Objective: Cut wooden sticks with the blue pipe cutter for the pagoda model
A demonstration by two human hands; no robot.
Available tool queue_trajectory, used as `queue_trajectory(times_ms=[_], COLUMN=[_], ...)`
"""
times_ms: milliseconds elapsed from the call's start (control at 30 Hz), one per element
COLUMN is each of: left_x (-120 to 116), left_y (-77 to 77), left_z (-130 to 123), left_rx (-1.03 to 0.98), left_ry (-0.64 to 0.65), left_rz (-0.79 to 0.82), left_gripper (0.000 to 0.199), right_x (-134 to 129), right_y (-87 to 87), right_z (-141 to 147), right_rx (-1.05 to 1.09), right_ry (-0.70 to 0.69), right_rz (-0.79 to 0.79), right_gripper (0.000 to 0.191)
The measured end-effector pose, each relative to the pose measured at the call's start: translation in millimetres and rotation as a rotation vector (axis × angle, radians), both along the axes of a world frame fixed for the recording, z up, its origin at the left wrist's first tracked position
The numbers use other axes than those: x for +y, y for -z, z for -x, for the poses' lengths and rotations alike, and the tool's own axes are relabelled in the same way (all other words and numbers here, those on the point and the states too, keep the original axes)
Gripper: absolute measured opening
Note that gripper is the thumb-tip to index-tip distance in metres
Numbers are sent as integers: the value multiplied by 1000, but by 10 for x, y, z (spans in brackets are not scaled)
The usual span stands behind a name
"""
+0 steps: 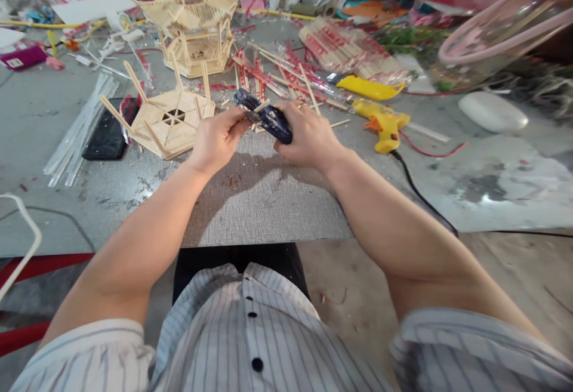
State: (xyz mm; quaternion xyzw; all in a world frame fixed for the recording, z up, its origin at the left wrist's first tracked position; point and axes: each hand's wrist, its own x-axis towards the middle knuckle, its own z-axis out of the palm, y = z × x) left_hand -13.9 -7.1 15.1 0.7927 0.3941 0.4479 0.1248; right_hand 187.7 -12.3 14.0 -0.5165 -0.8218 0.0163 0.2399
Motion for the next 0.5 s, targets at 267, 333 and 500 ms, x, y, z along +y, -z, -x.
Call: queue_trajectory(times_ms=[267,333,500], left_x=[-27,-7,103], left_y=[-28,-19,84], left_z=[-2,10,52], left_rx=[12,2,-22], left_ry=[36,65,126], left_rz=[32,52,47], left_gripper=[30,31,30], right_x=[77,106,137], right_y=[14,21,47], right_z=[-63,-86,-113], right_rx=[-3,-14,6], right_ry=[-168,-195,-227], right_rz=[77,100,143], right_gripper=[77,80,81])
